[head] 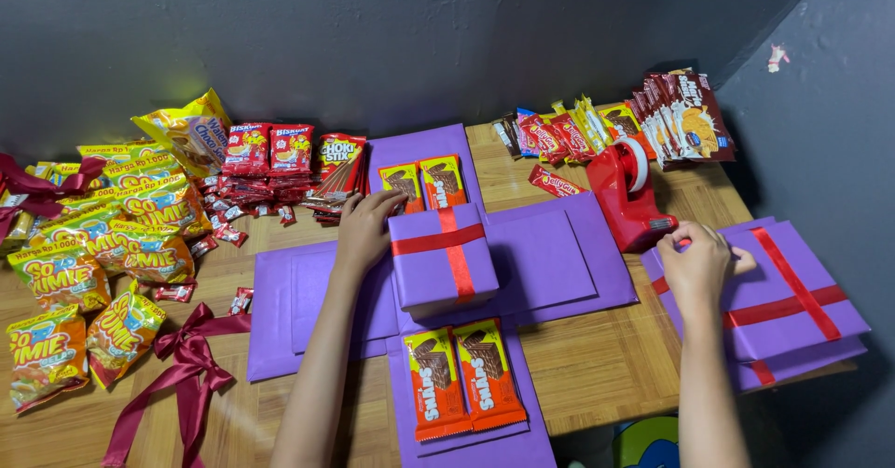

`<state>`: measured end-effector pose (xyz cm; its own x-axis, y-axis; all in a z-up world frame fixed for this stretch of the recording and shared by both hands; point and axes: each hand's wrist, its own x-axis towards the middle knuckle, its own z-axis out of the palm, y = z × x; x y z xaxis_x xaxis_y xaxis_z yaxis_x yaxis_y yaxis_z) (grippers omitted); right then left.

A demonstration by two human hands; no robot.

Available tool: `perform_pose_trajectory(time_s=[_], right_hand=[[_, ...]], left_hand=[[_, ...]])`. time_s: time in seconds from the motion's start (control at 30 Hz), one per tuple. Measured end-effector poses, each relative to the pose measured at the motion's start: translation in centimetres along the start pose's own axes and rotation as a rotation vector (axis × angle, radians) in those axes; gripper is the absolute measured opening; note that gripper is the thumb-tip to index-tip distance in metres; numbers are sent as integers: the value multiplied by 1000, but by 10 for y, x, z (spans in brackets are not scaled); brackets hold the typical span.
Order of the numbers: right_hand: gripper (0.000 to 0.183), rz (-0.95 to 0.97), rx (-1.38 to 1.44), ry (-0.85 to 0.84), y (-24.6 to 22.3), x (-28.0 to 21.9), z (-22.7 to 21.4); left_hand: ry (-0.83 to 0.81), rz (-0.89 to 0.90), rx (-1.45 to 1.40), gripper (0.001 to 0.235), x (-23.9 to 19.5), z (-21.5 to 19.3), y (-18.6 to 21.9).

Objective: The person places chocolate bars and snack packets onto a purple cross-shaped paper template, then uses a red tape dispenser to secure the items with tape. The person repeatedly picks snacks, positions them, and applies tape to hold them in place.

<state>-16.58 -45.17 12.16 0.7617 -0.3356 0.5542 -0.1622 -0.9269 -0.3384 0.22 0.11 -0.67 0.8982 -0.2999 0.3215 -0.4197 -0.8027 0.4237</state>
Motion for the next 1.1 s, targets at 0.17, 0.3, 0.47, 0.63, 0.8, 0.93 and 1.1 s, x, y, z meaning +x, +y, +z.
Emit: perform_pose_trajectory(time_s=[0.17,0.3,0.47,0.63,0.8,0.93,1.1], right_hand=[[9,-25,-5,49,2,1,-5],[9,-20,-40,196,-1,15,3],[35,135,926,-229,-85,49,1],[52,193,1284,-672,-155,76,37],[74,83,1384,-979,-210,91,89],[79,39,1446,-1086,-235,86,121],[87,-107,1403,-1195,-247,70,138]], left_hand=[[-8,-1,2,49,0,2,-1],[-14,-3,15,50,1,2,-1],[-28,-5,8,51,2,2,-1],[-50,-25,-34,50,4,1,-4],[-58,-28,-130,35,5,-16,7],[19,-34,-241,31,9,-36,14],[192,-243,-1060,29,13,-51,33]])
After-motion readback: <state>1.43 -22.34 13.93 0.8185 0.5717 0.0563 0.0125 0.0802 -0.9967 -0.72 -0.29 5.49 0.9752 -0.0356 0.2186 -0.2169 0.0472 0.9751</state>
